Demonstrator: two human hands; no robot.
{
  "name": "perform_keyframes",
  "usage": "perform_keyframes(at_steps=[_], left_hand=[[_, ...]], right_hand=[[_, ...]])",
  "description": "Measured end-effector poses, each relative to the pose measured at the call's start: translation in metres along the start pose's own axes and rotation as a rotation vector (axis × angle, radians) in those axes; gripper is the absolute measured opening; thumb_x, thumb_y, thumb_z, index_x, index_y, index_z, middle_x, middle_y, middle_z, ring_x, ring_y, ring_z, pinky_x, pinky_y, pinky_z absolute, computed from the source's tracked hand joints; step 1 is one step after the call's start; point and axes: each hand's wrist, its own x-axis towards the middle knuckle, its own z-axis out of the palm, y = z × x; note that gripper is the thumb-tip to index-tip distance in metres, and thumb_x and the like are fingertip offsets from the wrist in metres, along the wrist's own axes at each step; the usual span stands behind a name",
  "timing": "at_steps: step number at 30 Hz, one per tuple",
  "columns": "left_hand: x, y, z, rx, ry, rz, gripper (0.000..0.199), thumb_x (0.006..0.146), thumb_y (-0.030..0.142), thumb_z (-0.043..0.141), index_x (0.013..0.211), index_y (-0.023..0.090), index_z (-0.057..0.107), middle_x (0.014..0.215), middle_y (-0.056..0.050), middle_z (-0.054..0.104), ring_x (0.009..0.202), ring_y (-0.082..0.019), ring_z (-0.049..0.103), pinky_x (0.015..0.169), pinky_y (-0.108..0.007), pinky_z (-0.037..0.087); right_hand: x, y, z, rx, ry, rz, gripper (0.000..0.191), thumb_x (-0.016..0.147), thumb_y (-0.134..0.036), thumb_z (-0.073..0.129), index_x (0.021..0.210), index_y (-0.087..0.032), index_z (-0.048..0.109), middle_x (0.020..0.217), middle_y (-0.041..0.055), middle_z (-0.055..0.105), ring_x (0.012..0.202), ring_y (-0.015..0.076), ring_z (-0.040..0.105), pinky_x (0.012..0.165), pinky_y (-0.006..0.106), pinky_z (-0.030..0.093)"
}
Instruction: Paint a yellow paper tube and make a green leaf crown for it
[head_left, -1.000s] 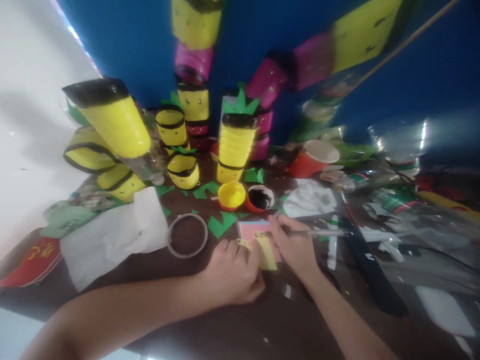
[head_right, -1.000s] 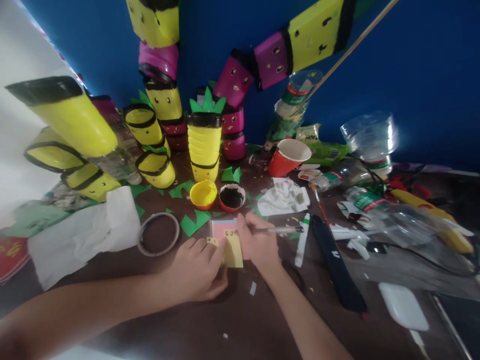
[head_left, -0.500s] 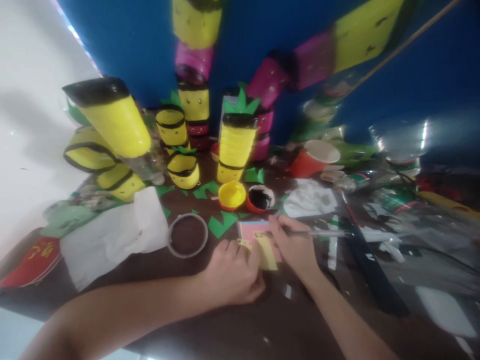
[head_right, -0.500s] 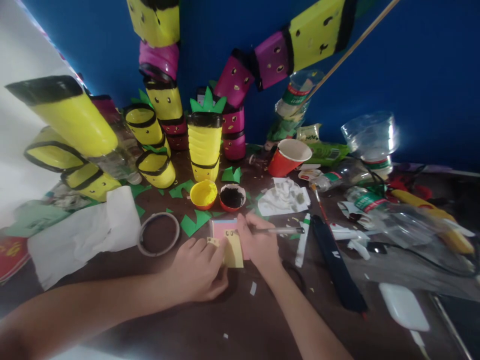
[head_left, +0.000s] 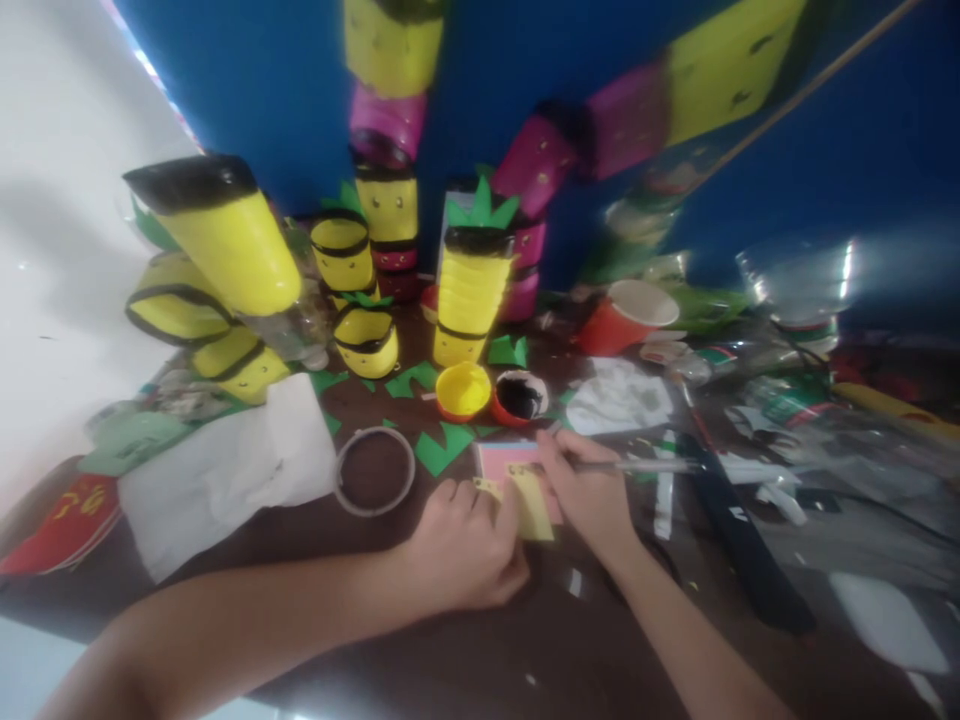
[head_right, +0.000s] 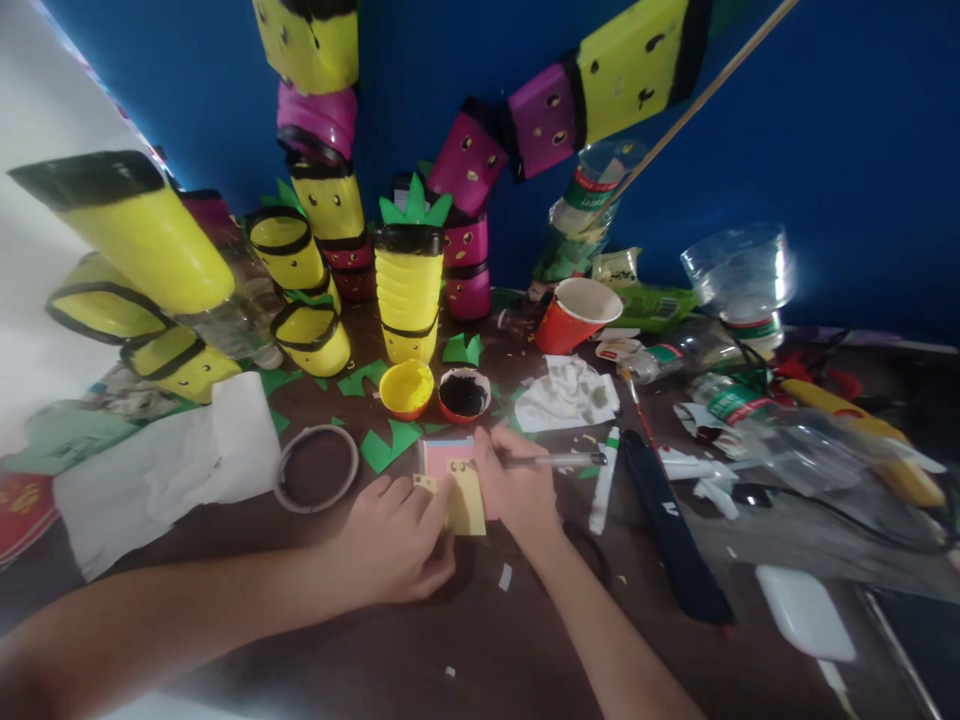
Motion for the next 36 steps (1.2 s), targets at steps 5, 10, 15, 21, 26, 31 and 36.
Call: perform_keyframes(at_steps=[5,10,15,21,26,31,36], left_hand=[[0.0007,-0.0004,-0.0013,0.001,0.004,0.005,0.045,0.074,0.033,0.044,0.110,0.009,0.056,0.067,-0.007,0.061,0.060,-0.022,0.056,0.053,-0.034,0.038],[0.0001,0.0001,0.0009,0.002,0.003,0.003,0.047,0.074,0.034,0.044,0.112,0.009,0.055,0.067,-0.006,0.061,0.060,-0.022,0.056,0.053,-0.034,0.038],[-0.0006,0.0002,0.0023,0.005,0.009,0.005,0.046,0.074,0.034,0.044,0.112,0.008,0.055,0.067,-0.007,0.060,0.060,-0.022,0.056,0.053,-0.034,0.037],[0.0000,0.0001,-0.0003,0.005,0.017,0.008,0.045,0.074,0.033,0.044,0.110,0.009,0.056,0.066,-0.007,0.061,0.059,-0.021,0.055,0.053,-0.034,0.037],[0.0002,-0.0003,0.0003,0.005,0.021,0.008,0.045,0.074,0.033,0.044,0.110,0.008,0.056,0.065,-0.007,0.060,0.059,-0.021,0.056,0.052,-0.034,0.037],[-0.0006,-0.0008,0.0009,0.002,0.016,0.008,0.046,0.074,0.032,0.044,0.112,0.008,0.056,0.067,-0.007,0.061,0.059,-0.022,0.056,0.053,-0.034,0.038],[-0.0006,-0.0004,0.0012,0.001,0.022,0.007,0.046,0.074,0.032,0.044,0.111,0.008,0.056,0.065,-0.006,0.060,0.059,-0.022,0.056,0.052,-0.034,0.038]], right_hand=[[-0.0008,-0.0017,0.0004,0.023,-0.007,0.014,0.041,0.082,-0.033,0.050,0.046,-0.020,0.033,0.037,-0.0061,0.033,0.039,0.0085,0.032,0.041,0.022,0.029],[-0.0021,-0.0049,0.0002,0.027,-0.003,0.020,0.042,0.082,-0.034,0.050,0.046,-0.020,0.034,0.034,-0.0064,0.034,0.036,0.0084,0.034,0.040,0.022,0.030],[-0.0027,-0.0037,0.0005,0.060,-0.021,0.042,0.042,0.083,-0.036,0.049,0.046,-0.020,0.035,0.031,-0.0068,0.035,0.034,0.0086,0.034,0.040,0.022,0.031],[-0.0024,-0.0051,0.0006,0.051,-0.017,0.063,0.042,0.083,-0.034,0.050,0.046,-0.021,0.033,0.032,-0.0068,0.035,0.034,0.0085,0.034,0.041,0.023,0.031],[-0.0013,-0.0025,0.0008,0.022,-0.004,0.047,0.041,0.082,-0.032,0.049,0.046,-0.020,0.034,0.033,-0.0066,0.034,0.036,0.0090,0.034,0.042,0.023,0.030],[-0.0004,-0.0014,0.0007,0.020,0.000,0.024,0.042,0.082,-0.031,0.049,0.046,-0.021,0.031,0.033,-0.0067,0.032,0.037,0.0091,0.033,0.043,0.023,0.030],[-0.0017,-0.0010,0.0006,0.027,-0.003,0.020,0.043,0.083,-0.033,0.049,0.045,-0.021,0.032,0.033,-0.0065,0.032,0.037,0.0091,0.033,0.042,0.023,0.029]])
